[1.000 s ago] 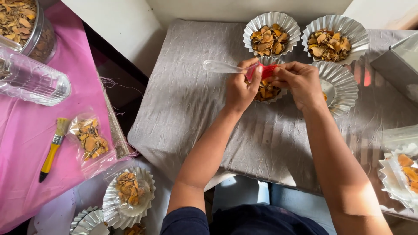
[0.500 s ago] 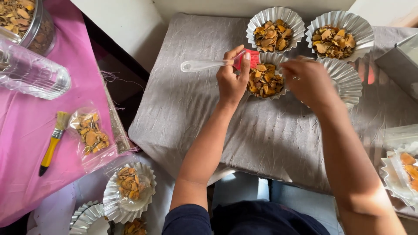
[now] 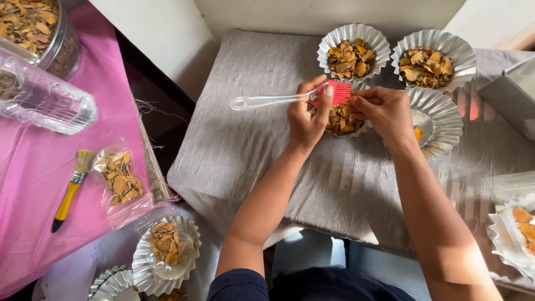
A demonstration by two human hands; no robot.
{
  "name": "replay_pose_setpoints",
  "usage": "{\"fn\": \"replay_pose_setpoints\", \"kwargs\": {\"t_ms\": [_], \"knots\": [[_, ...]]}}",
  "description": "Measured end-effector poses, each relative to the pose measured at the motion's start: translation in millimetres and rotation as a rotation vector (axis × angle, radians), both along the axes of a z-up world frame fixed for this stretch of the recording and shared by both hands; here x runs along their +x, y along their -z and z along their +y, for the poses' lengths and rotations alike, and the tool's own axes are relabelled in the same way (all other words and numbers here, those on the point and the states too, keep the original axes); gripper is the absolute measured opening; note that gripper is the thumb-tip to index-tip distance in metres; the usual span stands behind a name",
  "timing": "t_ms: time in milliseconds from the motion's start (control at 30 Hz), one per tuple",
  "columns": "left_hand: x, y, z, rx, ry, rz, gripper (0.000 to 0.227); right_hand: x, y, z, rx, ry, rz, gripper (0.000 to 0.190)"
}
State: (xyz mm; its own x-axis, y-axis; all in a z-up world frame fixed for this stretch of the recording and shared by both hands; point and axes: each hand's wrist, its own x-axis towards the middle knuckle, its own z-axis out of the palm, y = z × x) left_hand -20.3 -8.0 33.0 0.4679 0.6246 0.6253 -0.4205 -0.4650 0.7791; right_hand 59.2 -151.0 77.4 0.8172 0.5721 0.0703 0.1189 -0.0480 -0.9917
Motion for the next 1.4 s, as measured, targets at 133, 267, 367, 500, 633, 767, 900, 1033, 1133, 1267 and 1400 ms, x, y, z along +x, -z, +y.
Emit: {"fn": "replay_pose_setpoints", "kwargs": {"t_ms": [133, 267, 367, 500, 633, 767, 900, 1033, 1133, 1267, 1400], "knots": [[13.1, 14.0, -2.8, 0.145, -0.039, 0.096, 0.026, 2.6, 7.4, -12.1, 0.218, 0.070, 0.224, 0.017], [2.0, 10.9, 11.1, 0.151, -0.057, 0.135, 0.025, -3.1, -34.5, -63.6, -0.071, 0.070, -0.090, 0.020], [0.5, -1.6, 16.8, 0.103, -0.070, 0.133, 0.028, 16.2, -20.7, -104.0, -0.513, 0.125, -0.343, 0.023], [-5.2, -6.6, 14.1, 0.157, -0.078, 0.162, 0.034, 2.3, -43.1, -91.3, -0.804, 0.122, -0.382, 0.030], [-2.0, 5.0, 19.3, 0.190, -0.104, 0.157, 0.035, 14.9, -9.9, -37.4, -0.666, 0.046, -0.558, 0.018], [5.3, 3.7, 21.9, 0.044, -0.159, 0.117, 0.028, 48.5, 58.3, 21.0, -0.663, -0.031, -0.955, 0.022], [8.8, 5.0, 24.1, 0.057, -0.176, 0.108, 0.026, 39.4, 60.7, 49.2, -0.852, -0.047, -0.935, 0.025], [8.1, 3.6, 20.7, 0.046, -0.160, 0.123, 0.025, 39.9, 64.7, 42.7, -0.803, -0.025, -0.882, 0.023], [8.2, 5.3, 17.6, 0.051, -0.136, 0.137, 0.025, 34.4, 52.9, 29.5, -0.730, 0.002, -0.723, 0.021], [3.6, 0.1, 15.9, 0.047, -0.113, 0.116, 0.025, 13.5, 12.6, 5.4, -0.294, -0.050, -0.336, 0.021], [-0.1, 1.9, 1.3, -0.015, -0.012, 0.046, 0.031, 12.5, 10.3, -1.7, 0.055, -0.078, -0.018, 0.021]]}}
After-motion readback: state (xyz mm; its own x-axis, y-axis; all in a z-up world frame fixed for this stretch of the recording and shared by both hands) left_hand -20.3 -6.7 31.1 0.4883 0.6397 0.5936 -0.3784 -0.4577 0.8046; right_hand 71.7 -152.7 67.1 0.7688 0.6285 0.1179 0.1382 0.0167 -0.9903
